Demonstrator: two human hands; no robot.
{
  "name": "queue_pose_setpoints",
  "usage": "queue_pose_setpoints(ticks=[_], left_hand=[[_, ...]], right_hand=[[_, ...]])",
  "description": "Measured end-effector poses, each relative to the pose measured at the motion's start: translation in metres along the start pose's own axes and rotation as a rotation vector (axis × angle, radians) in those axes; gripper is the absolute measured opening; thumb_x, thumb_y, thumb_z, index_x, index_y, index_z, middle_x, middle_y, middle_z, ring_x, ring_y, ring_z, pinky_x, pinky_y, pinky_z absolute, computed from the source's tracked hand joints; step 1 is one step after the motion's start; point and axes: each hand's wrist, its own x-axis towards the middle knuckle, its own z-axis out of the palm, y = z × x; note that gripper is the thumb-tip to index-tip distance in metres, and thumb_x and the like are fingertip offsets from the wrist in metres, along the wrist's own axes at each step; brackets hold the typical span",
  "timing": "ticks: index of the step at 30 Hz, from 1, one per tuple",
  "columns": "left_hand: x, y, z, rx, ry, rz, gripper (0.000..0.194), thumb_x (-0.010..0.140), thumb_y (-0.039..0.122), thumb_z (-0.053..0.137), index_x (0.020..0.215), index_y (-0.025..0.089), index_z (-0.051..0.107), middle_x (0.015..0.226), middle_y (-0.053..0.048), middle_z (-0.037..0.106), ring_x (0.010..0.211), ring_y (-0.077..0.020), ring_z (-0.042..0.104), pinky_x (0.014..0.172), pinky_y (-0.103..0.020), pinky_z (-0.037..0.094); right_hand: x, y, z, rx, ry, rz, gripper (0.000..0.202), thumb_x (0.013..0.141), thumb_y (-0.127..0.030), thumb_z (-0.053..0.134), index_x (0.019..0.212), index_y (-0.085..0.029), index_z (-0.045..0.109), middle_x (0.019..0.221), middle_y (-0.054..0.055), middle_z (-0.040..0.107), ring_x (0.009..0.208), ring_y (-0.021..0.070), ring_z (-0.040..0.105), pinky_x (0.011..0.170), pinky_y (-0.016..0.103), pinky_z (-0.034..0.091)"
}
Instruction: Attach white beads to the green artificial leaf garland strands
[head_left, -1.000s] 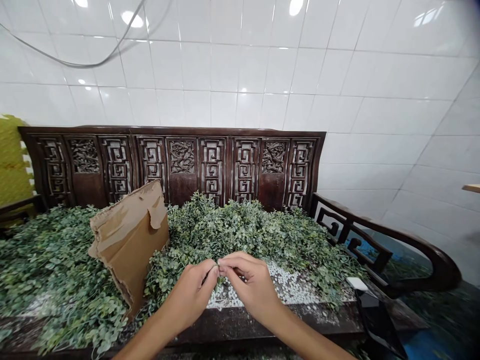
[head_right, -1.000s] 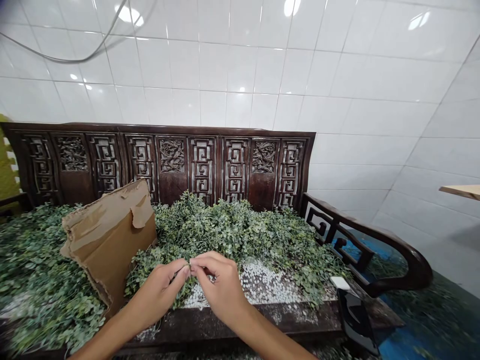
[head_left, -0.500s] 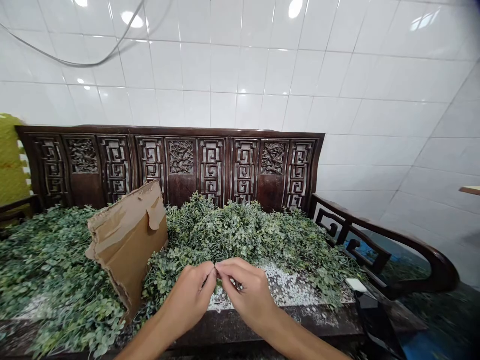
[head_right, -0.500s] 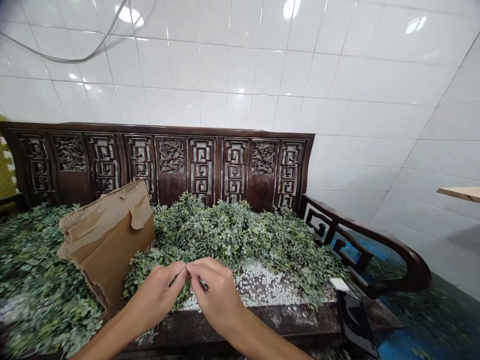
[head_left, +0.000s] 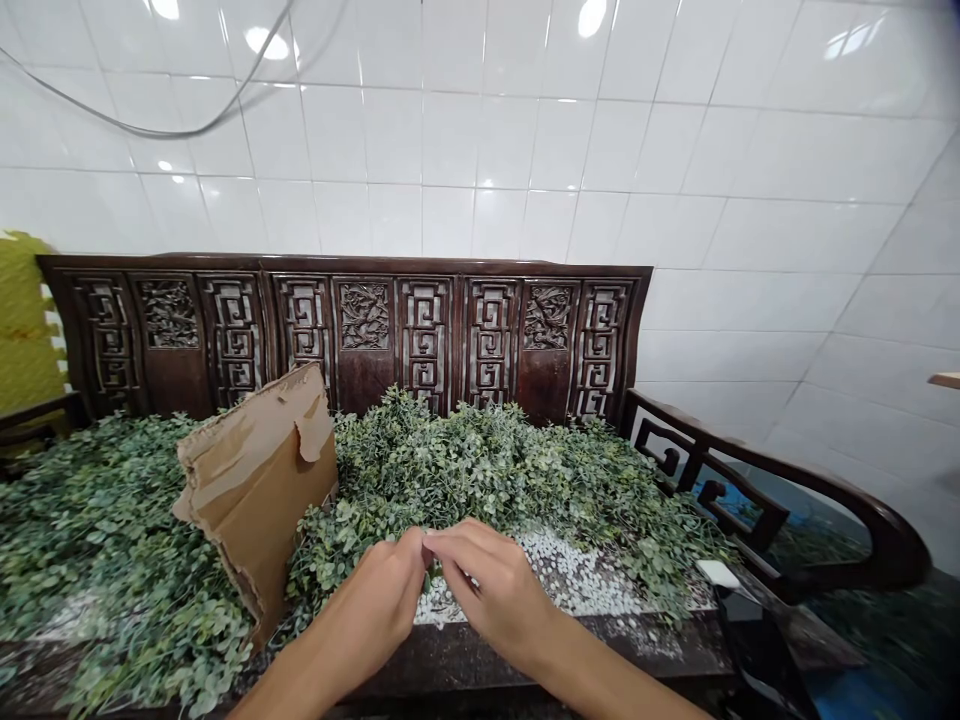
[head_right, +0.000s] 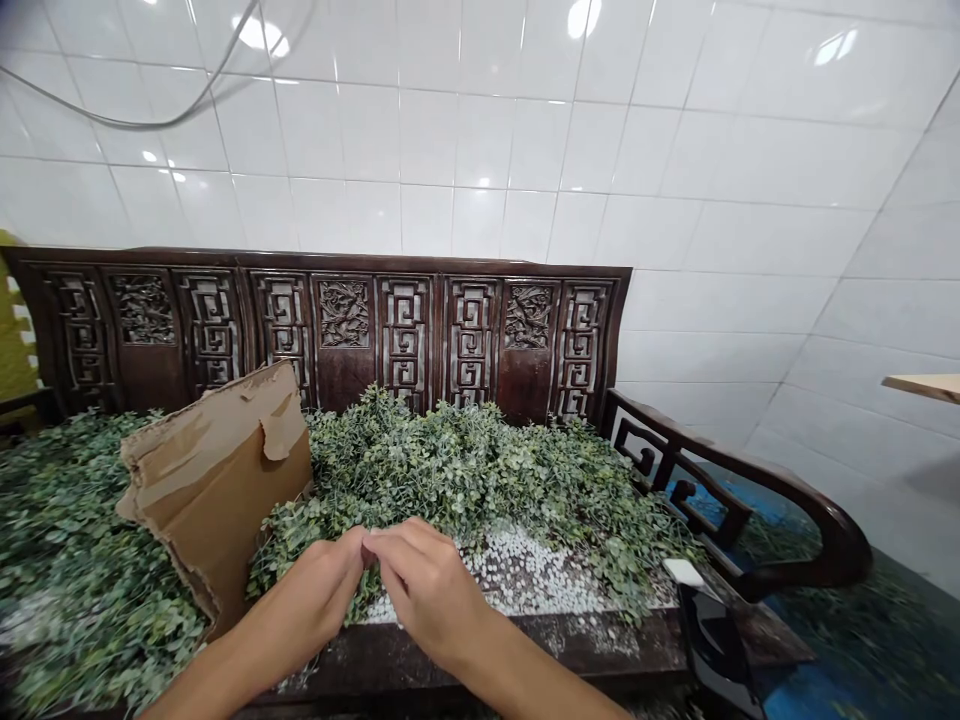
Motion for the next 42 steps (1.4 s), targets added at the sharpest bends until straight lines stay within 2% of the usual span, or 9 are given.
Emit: queue_pose_setpoints(ticks=[2, 8, 16, 21, 25, 29, 35, 39, 42], left_hand=[[-0.001, 0.003, -0.001, -0.047, -0.005, -0.018, 0.025, 0.097, 0.026, 0.024, 0.083, 0.023, 0.045, 0.070, -0.001, 0.057, 0.064, -0.0190, 0.053, 0.059, -0.029, 0.029], [-0.006, 0.014, -0.004, -0.201, -0.035, -0.125, 0.026, 0.096, 0.039, 0.033, 0.094, 0.024, 0.053, 0.083, -0.004, 0.062, 0.082, -0.0226, 0.058, 0.070, -0.029, 0.037], [-0.005, 0.016, -0.003, -0.223, -0.103, -0.136, 0.031, 0.097, 0.042, 0.028, 0.087, 0.023, 0.051, 0.083, -0.003, 0.058, 0.082, -0.0201, 0.054, 0.072, -0.028, 0.037], [-0.006, 0.015, -0.001, -0.221, -0.142, -0.122, 0.036, 0.097, 0.044, 0.025, 0.082, 0.023, 0.049, 0.080, -0.001, 0.057, 0.080, -0.0190, 0.053, 0.073, -0.028, 0.037], [-0.001, 0.013, -0.008, -0.301, -0.131, -0.164, 0.032, 0.094, 0.049, 0.034, 0.091, 0.022, 0.051, 0.088, 0.000, 0.058, 0.084, -0.0184, 0.052, 0.075, -0.028, 0.039], [0.006, 0.005, -0.016, -0.372, -0.113, -0.180, 0.029, 0.082, 0.046, 0.057, 0.095, 0.022, 0.052, 0.088, 0.001, 0.056, 0.078, -0.0172, 0.052, 0.070, -0.025, 0.041], [0.013, -0.007, -0.013, -0.417, 0.010, -0.119, 0.024, 0.087, 0.042, 0.047, 0.083, 0.021, 0.059, 0.084, -0.001, 0.063, 0.086, -0.0209, 0.057, 0.080, -0.030, 0.041], [0.013, -0.005, -0.015, -0.499, 0.069, -0.167, 0.022, 0.079, 0.040, 0.058, 0.087, 0.020, 0.065, 0.090, -0.002, 0.067, 0.091, -0.0229, 0.058, 0.084, -0.031, 0.042], [0.011, 0.000, -0.019, -0.610, 0.060, -0.271, 0.025, 0.077, 0.044, 0.062, 0.085, 0.020, 0.064, 0.082, -0.001, 0.066, 0.084, -0.0224, 0.059, 0.078, -0.031, 0.044]], right_hand=[[0.000, 0.000, -0.003, 0.035, -0.009, 0.071, 0.027, 0.090, -0.009, 0.050, 0.111, -0.016, 0.067, 0.089, 0.010, 0.072, 0.078, 0.0188, 0.065, 0.071, 0.032, 0.056], [0.004, 0.000, -0.018, 0.317, -0.048, 0.462, 0.021, 0.086, -0.022, 0.061, 0.105, -0.020, 0.071, 0.091, 0.006, 0.073, 0.080, 0.0180, 0.070, 0.070, 0.028, 0.059], [0.002, 0.004, -0.023, 0.588, -0.130, 0.640, 0.014, 0.083, -0.026, 0.065, 0.089, -0.018, 0.076, 0.084, 0.006, 0.069, 0.073, 0.0168, 0.067, 0.068, 0.028, 0.055], [-0.001, 0.008, -0.021, 0.752, -0.105, 0.774, 0.019, 0.078, -0.033, 0.073, 0.082, -0.015, 0.073, 0.069, 0.003, 0.070, 0.067, 0.0155, 0.066, 0.067, 0.028, 0.054], [-0.003, 0.020, -0.019, 0.777, -0.029, 0.846, 0.028, 0.071, -0.038, 0.078, 0.084, -0.015, 0.068, 0.067, 0.002, 0.070, 0.062, 0.0162, 0.068, 0.062, 0.030, 0.057], [-0.006, 0.029, -0.020, 0.703, 0.005, 0.817, 0.026, 0.070, -0.038, 0.079, 0.073, -0.015, 0.066, 0.061, 0.001, 0.069, 0.056, 0.0141, 0.064, 0.056, 0.028, 0.055], [-0.004, 0.021, -0.017, 0.628, -0.058, 0.730, 0.023, 0.074, -0.037, 0.075, 0.087, -0.018, 0.076, 0.091, 0.007, 0.072, 0.081, 0.0184, 0.067, 0.074, 0.032, 0.055], [-0.003, 0.016, -0.014, 0.630, -0.062, 0.697, 0.023, 0.079, -0.037, 0.071, 0.091, -0.017, 0.074, 0.086, 0.006, 0.072, 0.078, 0.0179, 0.066, 0.072, 0.032, 0.054], [-0.002, 0.016, -0.013, 0.612, -0.046, 0.703, 0.021, 0.080, -0.034, 0.070, 0.092, -0.017, 0.073, 0.085, 0.006, 0.072, 0.078, 0.0177, 0.066, 0.071, 0.032, 0.054]])
